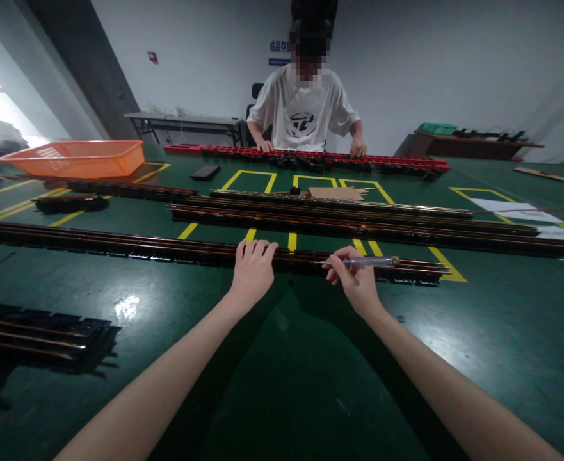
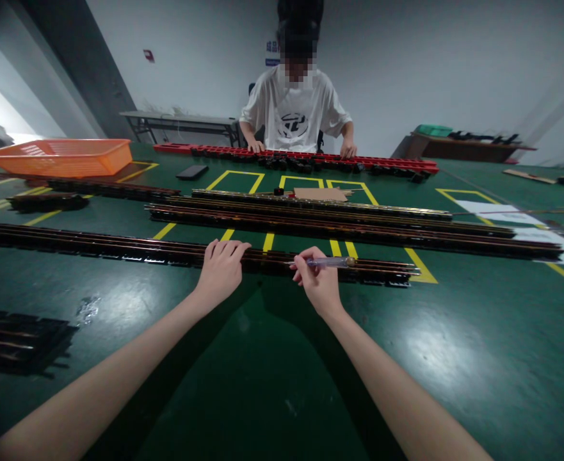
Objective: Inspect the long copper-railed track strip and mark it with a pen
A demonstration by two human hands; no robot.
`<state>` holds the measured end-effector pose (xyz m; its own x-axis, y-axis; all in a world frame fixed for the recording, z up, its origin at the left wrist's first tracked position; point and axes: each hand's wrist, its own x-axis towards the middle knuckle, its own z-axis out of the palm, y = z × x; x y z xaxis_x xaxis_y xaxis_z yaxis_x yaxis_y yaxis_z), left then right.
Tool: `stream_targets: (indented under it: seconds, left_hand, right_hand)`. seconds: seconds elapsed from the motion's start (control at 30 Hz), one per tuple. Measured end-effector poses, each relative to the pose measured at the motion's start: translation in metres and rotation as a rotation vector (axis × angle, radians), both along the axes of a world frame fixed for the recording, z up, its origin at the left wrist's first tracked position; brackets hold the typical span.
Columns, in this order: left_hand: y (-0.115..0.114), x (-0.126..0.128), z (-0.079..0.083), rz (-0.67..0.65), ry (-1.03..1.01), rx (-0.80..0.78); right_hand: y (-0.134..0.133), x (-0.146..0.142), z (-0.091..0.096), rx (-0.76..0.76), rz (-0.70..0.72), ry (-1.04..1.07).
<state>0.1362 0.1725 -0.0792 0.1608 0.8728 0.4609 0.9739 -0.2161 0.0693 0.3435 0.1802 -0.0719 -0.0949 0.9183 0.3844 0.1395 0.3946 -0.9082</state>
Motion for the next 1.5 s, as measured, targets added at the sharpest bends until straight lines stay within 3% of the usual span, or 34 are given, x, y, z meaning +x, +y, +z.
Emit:
stream_targets:
  seconds: [0.33,1.5]
  left_hand:
    - [-0.0005,-0.0033,0.0023,-0.134,-0.088,-0.082]
    - [0.0027,0.0038,0.0011,-0.018,0.008,0.014]
  right_hand:
    - [0.0011,0.0001,0.0001,-0.019,0.028,-0.018]
    - [0.0007,-0.0008,-0.0012,0.003,0.038,-0.041]
